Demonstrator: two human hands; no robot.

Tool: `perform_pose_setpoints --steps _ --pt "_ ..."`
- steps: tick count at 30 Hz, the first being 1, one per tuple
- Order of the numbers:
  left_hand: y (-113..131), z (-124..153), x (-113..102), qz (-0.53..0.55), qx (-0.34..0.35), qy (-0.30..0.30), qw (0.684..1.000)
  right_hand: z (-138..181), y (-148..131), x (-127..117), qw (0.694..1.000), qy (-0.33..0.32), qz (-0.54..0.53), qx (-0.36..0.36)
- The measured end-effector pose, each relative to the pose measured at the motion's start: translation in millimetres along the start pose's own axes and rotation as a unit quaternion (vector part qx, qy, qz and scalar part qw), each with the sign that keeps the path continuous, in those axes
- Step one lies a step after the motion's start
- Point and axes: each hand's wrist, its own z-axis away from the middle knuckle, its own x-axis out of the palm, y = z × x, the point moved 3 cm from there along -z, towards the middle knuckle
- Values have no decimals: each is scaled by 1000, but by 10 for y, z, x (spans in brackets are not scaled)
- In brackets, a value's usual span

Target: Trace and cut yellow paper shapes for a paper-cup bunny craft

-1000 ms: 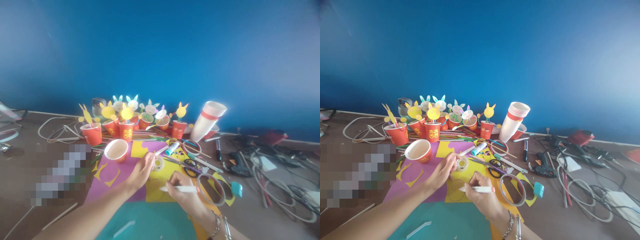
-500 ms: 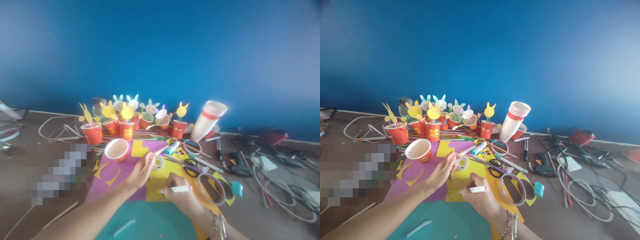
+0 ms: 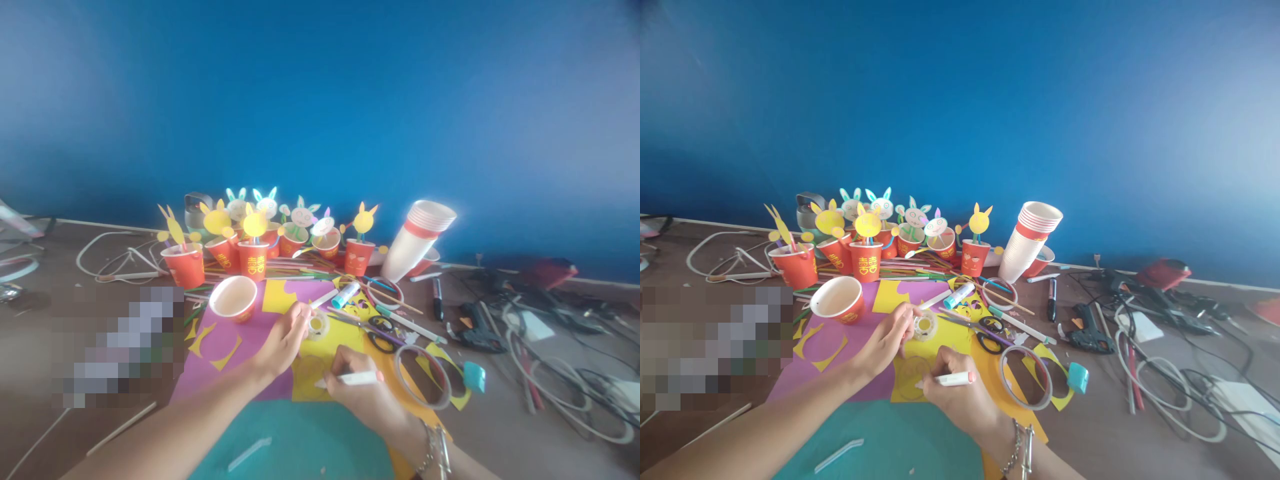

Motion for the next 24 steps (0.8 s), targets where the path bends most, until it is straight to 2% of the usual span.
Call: perform_pose_setpoints --steps 14,24 --pt "27 0 0 -7 12 -1 1000 5 -136 -1 999 -19 31 15" --pt "46 9 -2 -10 8 4 1000 -2 -53 8 1000 -5 -1 10"
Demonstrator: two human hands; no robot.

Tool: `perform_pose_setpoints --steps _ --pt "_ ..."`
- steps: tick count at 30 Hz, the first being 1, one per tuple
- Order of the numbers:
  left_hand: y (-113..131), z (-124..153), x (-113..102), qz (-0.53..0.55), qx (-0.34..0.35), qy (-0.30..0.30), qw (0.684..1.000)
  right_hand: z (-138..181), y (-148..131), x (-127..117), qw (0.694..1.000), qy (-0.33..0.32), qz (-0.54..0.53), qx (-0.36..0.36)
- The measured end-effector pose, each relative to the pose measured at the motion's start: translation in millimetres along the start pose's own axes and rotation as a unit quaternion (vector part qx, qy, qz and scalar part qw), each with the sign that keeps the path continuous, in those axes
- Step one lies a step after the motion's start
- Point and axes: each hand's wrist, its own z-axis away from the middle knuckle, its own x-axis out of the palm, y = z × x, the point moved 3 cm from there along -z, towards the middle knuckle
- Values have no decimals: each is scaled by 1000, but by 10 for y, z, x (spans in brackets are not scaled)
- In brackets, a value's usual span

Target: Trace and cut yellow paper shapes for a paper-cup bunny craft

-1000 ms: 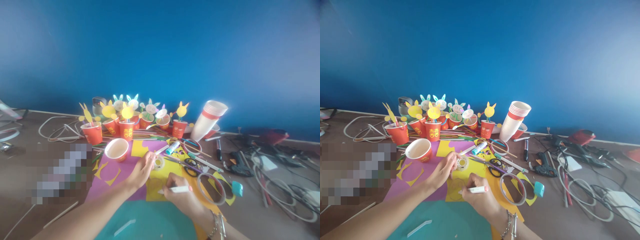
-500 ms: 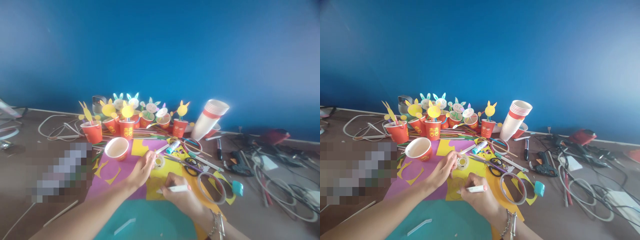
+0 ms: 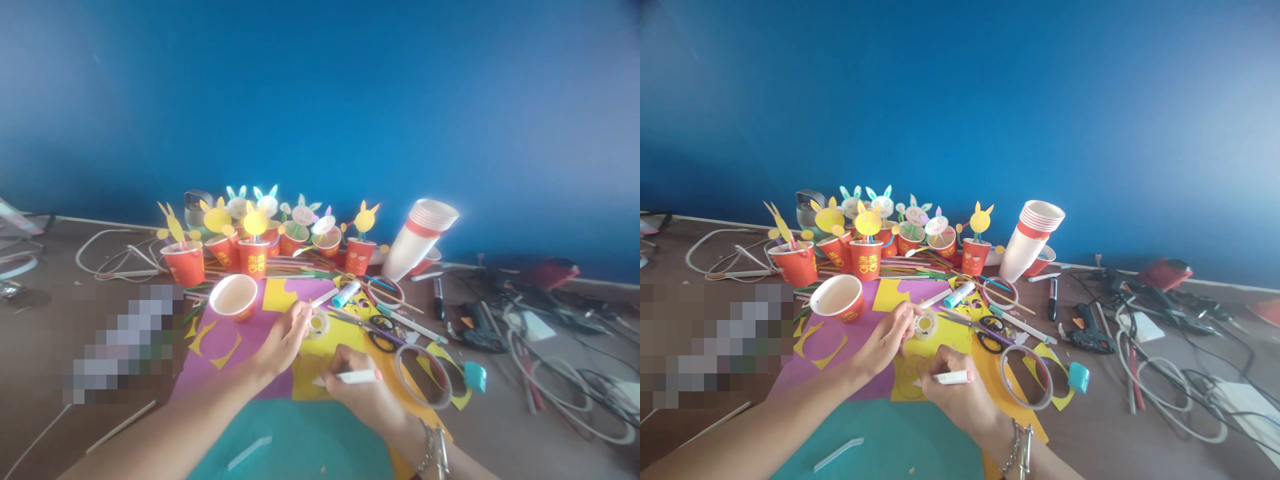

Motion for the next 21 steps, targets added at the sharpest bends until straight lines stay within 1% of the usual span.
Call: perform_pose_setpoints --steps 6,8,12,17,21 --pt "-12 -3 0 9 -14 -4 1000 -7 19 -3 1000 -7 -19 -10" --pt "-15 -4 -2 15 -21 -4 1000 -13 -5 -38 999 -1 -36 -5" --pt "2 -5 -2 31 -20 -3 999 -18 -16 -119 997 32 -71 7" --pt "30 -1 4 34 -13 -4 999 -37 93 -80 999 22 -36 -7" --pt "39 4 9 25 -16 -6 1000 -58 154 -52 999 40 -17 -6"
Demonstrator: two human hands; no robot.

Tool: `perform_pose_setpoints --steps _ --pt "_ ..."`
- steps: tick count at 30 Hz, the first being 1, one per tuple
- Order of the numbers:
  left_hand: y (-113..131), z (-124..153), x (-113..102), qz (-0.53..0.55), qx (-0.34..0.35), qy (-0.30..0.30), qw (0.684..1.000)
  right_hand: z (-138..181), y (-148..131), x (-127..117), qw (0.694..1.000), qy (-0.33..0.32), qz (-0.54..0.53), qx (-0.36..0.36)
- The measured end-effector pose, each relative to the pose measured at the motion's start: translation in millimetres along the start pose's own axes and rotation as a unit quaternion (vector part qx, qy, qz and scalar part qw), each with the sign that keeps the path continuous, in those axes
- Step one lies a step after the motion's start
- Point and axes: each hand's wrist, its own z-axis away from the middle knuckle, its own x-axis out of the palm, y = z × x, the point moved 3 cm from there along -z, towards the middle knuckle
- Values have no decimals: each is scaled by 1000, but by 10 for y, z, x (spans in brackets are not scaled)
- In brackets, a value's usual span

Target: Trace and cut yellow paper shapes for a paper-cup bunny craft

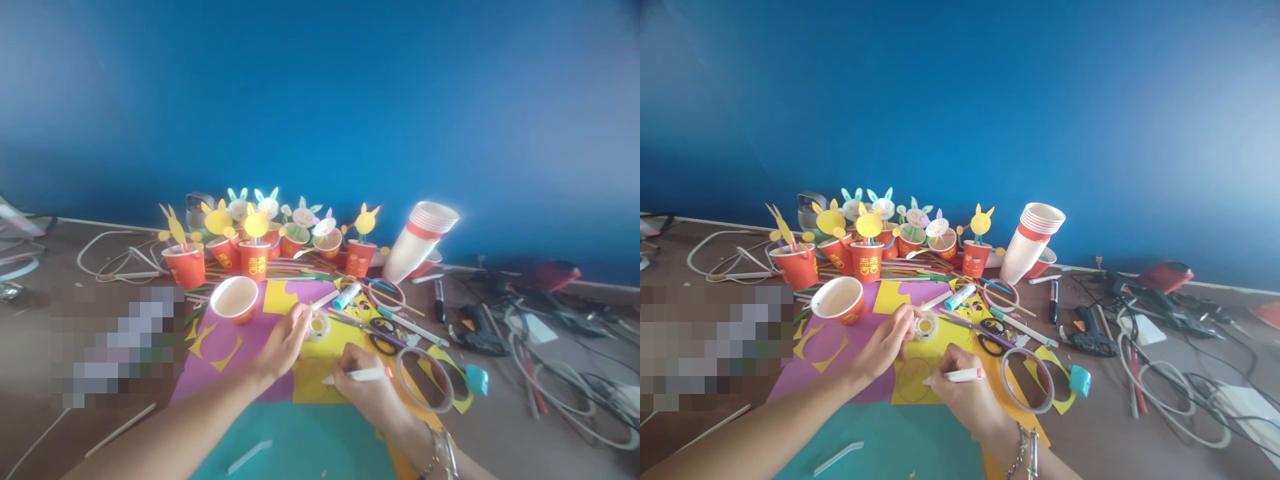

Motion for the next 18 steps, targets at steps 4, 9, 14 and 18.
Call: perform_pose_setpoints --steps 4,9,14,18 --pt "-8 0 -4 -3 3 3 1000 7 -22 0 1000 -5 3 11" --pt "-29 -3 -9 -3 -2 -1 1000 17 -44 0 1000 8 20 13" --pt "-37 0 -10 -2 -3 -2 1000 16 -30 16 1000 0 5 10" --pt "-41 0 -8 -2 -2 -5 1000 12 -22 20 1000 1 5 16"
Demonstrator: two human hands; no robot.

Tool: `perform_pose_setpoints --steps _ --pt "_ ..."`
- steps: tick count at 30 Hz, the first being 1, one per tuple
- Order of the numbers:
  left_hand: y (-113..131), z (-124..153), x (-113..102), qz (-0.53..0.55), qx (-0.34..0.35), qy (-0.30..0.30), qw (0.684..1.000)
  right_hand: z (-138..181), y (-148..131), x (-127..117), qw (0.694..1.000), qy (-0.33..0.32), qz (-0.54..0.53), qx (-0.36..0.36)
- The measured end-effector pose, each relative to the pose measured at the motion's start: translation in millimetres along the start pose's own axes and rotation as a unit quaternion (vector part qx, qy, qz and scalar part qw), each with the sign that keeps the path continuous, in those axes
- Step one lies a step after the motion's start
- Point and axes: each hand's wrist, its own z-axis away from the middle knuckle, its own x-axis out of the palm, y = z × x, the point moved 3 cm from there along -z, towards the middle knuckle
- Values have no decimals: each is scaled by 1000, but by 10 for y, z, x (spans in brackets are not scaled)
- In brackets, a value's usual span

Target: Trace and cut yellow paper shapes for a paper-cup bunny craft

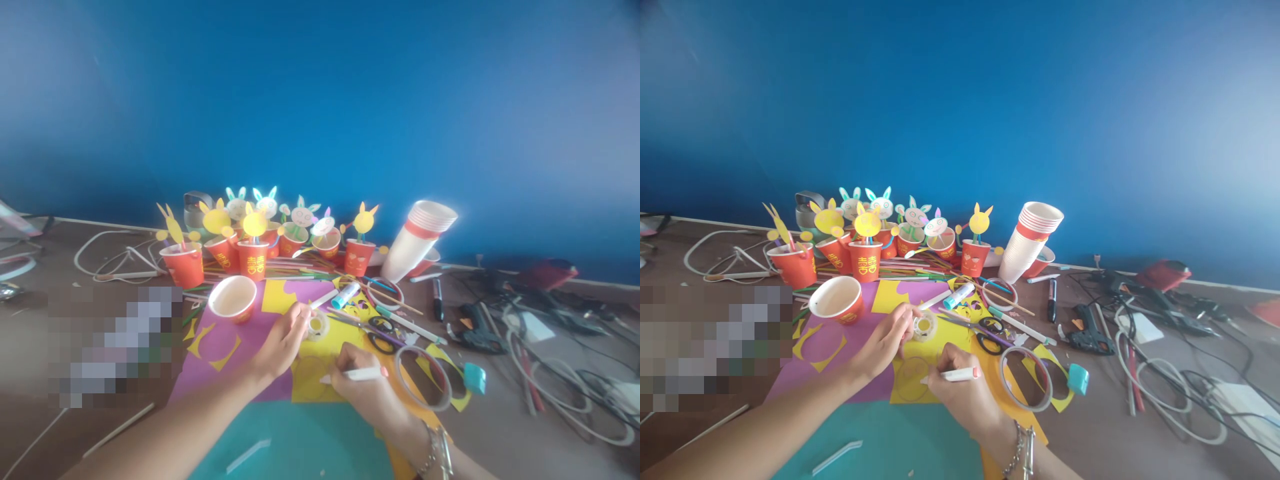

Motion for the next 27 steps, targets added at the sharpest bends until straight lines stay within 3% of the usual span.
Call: perform_pose_setpoints --steps 6,13,27 --pt "-6 -7 -6 -11 5 4 1000 10 -27 -53 1000 7 -3 -15" --pt "-20 -13 -6 -17 11 5 1000 42 -82 6 998 -47 -25 -43" --pt "22 -8 3 -1 1 -1 1000 24 -114 54 998 -45 32 -43"
